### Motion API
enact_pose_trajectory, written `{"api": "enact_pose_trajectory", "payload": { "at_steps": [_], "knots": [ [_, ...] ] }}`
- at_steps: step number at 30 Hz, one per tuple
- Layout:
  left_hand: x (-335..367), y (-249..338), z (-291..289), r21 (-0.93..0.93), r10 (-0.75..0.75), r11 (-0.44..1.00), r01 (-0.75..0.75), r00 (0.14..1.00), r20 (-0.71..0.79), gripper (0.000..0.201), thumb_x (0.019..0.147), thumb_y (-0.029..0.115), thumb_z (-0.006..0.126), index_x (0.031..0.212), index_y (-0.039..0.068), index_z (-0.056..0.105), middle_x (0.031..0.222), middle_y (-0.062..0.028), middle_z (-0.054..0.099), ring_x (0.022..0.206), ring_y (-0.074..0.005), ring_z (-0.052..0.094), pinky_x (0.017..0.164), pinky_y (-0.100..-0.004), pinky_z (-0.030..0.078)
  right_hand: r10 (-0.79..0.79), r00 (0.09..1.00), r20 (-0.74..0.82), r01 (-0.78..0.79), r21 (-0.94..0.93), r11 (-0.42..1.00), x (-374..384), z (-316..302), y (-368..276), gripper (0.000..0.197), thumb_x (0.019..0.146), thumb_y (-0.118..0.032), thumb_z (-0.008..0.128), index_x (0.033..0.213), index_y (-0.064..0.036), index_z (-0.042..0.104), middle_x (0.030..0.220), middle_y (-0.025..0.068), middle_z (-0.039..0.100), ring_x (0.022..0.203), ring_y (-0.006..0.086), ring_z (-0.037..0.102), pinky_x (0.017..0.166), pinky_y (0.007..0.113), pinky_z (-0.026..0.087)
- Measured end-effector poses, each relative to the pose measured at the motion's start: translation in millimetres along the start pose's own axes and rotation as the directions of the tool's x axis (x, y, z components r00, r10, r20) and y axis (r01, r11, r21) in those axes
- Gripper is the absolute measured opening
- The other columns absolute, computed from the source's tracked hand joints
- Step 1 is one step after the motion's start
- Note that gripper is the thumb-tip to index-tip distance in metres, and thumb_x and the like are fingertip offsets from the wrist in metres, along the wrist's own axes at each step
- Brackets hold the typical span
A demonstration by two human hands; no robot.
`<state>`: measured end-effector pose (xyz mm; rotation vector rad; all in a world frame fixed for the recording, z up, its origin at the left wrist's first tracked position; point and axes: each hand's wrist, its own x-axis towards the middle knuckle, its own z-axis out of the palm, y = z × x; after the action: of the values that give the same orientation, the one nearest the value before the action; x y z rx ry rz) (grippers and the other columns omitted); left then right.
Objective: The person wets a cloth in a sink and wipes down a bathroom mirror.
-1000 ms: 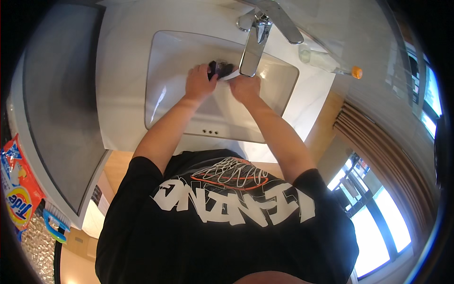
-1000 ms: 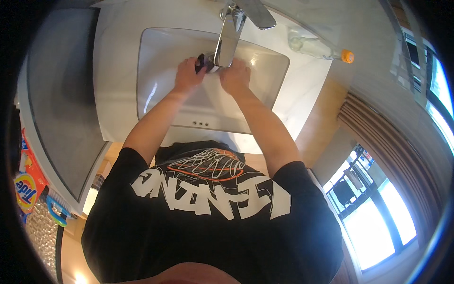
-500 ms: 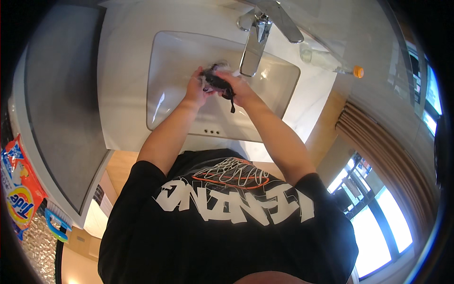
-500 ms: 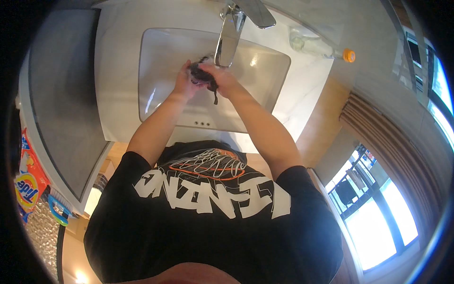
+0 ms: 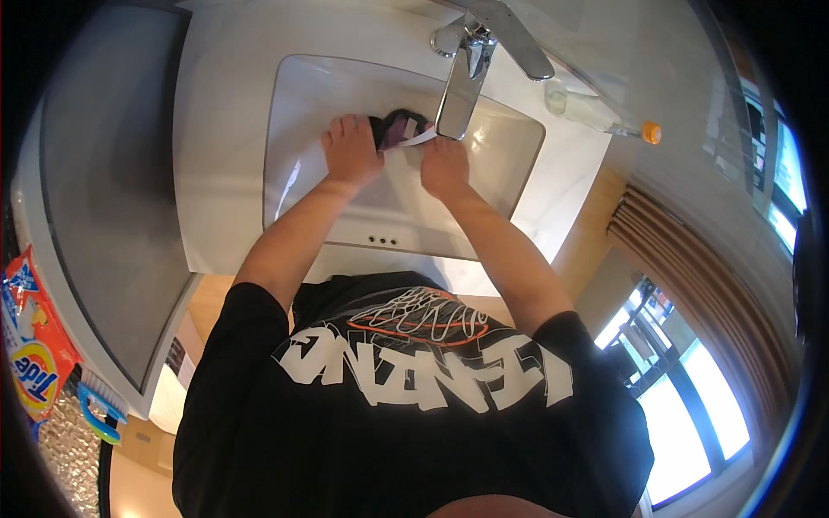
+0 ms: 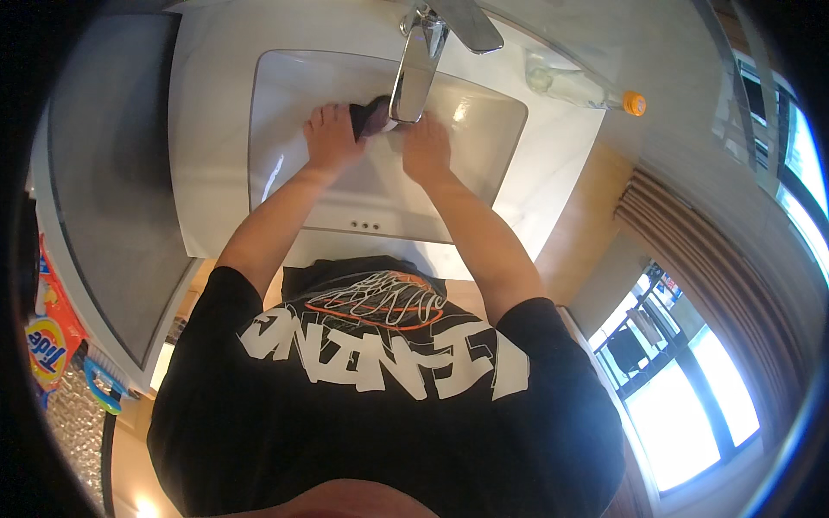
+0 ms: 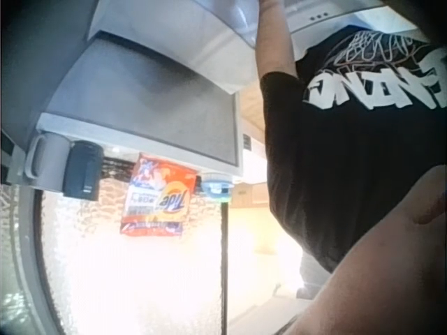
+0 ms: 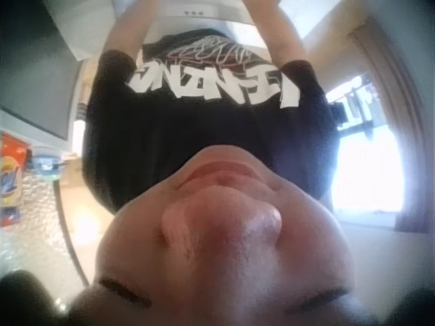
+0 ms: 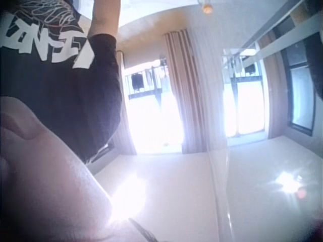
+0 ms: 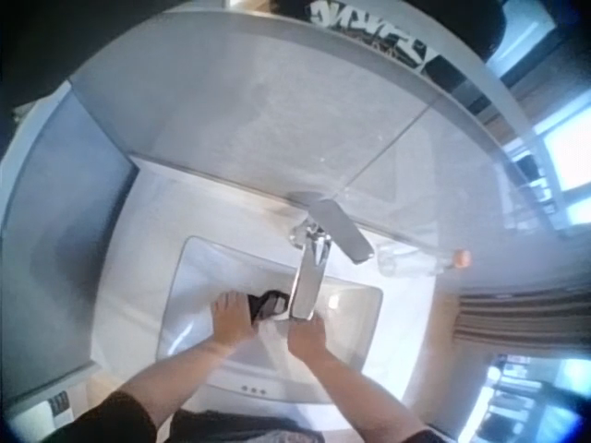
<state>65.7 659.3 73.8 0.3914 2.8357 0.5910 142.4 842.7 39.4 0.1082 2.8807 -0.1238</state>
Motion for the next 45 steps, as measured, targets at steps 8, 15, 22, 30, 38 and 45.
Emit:
{"api": "enact_pose_trajectory", "payload": {
  "at_steps": [8, 15, 22, 30, 38, 45],
  "knots": [
    [16.9, -17.8, -2.9, 0.186, 0.241, 0.941, -0.284, 0.945, 0.222, 0.034, 0.076, 0.012, 0.061, 0.11, 0.01, 0.057, 0.118, -0.0124, 0.059, 0.115, -0.0306, 0.051, 0.095, -0.0469, 0.038, 0.2, 0.963, 0.181, -0.268, 0.704, 0.657, 40.0, -28.4, -42.8, 0.039, 0.087, -0.036, 0.062, 0.102, -0.0007, 0.066, 0.092, 0.018, 0.068, 0.092, 0.0321, 0.065, 0.082, 0.04, 0.049],
    [7.3, -17.9, -16.7, -0.302, -0.095, 0.931, 0.207, 0.933, 0.347, 0.044, 0.074, 0.018, 0.069, 0.112, 0.003, 0.054, 0.106, -0.0197, 0.064, 0.105, -0.0295, 0.062, 0.084, -0.0411, 0.049, 0.152, 0.973, 0.175, -0.227, 0.851, 0.473, 41.1, -37.3, -54.9, 0.03, 0.085, -0.025, 0.06, 0.109, -0.0073, 0.064, 0.103, 0.0187, 0.066, 0.101, 0.0362, 0.062, 0.086, 0.043, 0.05],
    [7.1, -1.6, -49.2, -0.858, 0.085, 0.401, 0.322, 0.919, 0.385, 0.044, 0.078, 0.0, 0.059, 0.12, 0.001, 0.048, 0.11, -0.0129, 0.059, 0.084, -0.0185, 0.062, 0.073, -0.0311, 0.051, -0.204, 0.955, -0.217, 0.298, 0.686, 0.663, 32.8, -18.3, -36.6, 0.04, 0.077, -0.008, 0.067, 0.116, -0.0024, 0.059, 0.107, 0.018, 0.064, 0.102, 0.0284, 0.063, 0.087, 0.037, 0.051],
    [7.3, 2.4, -45.7, -0.803, 0.181, 0.577, 0.145, 0.937, 0.299, 0.059, 0.077, 0.006, 0.071, 0.128, 0.003, 0.042, 0.109, -0.0136, 0.059, 0.086, -0.02, 0.061, 0.071, -0.0302, 0.051, 0.102, 0.982, 0.159, -0.188, 0.873, 0.451, 47.1, -66.6, -31.7, 0.031, 0.079, -0.004, 0.064, 0.11, -0.0041, 0.062, 0.093, 0.0116, 0.066, 0.085, 0.0255, 0.065, 0.073, 0.037, 0.053],
    [28.3, 14.5, 12.9, -0.537, 0.31, 0.843, -0.006, 0.822, 0.477, 0.086, 0.064, 0.027, 0.085, 0.136, 0.002, 0.043, 0.114, -0.0227, 0.062, 0.1, -0.0402, 0.062, 0.087, -0.0422, 0.05, 0.287, 0.889, 0.357, -0.319, 0.932, -0.17, 22.6, -120.0, -39.4, 0.033, 0.078, 0.007, 0.058, 0.11, 0.0, 0.058, 0.096, 0.0114, 0.063, 0.089, 0.0207, 0.062, 0.076, 0.034, 0.053],
    [55.3, 17.1, -6.3, -0.469, 0.473, 0.819, -0.33, 0.851, 0.227, 0.036, 0.072, 0.024, 0.074, 0.105, 0.009, 0.067, 0.09, -0.0173, 0.068, 0.082, -0.0363, 0.066, 0.073, -0.0418, 0.053, 0.1, 0.961, 0.258, -0.249, 0.964, -0.092, 2.7, -114.2, 9.2, 0.043, 0.078, 0.003, 0.067, 0.119, 0.002, 0.055, 0.113, 0.0134, 0.059, 0.103, 0.0205, 0.059, 0.084, 0.036, 0.054]
  ]
}}
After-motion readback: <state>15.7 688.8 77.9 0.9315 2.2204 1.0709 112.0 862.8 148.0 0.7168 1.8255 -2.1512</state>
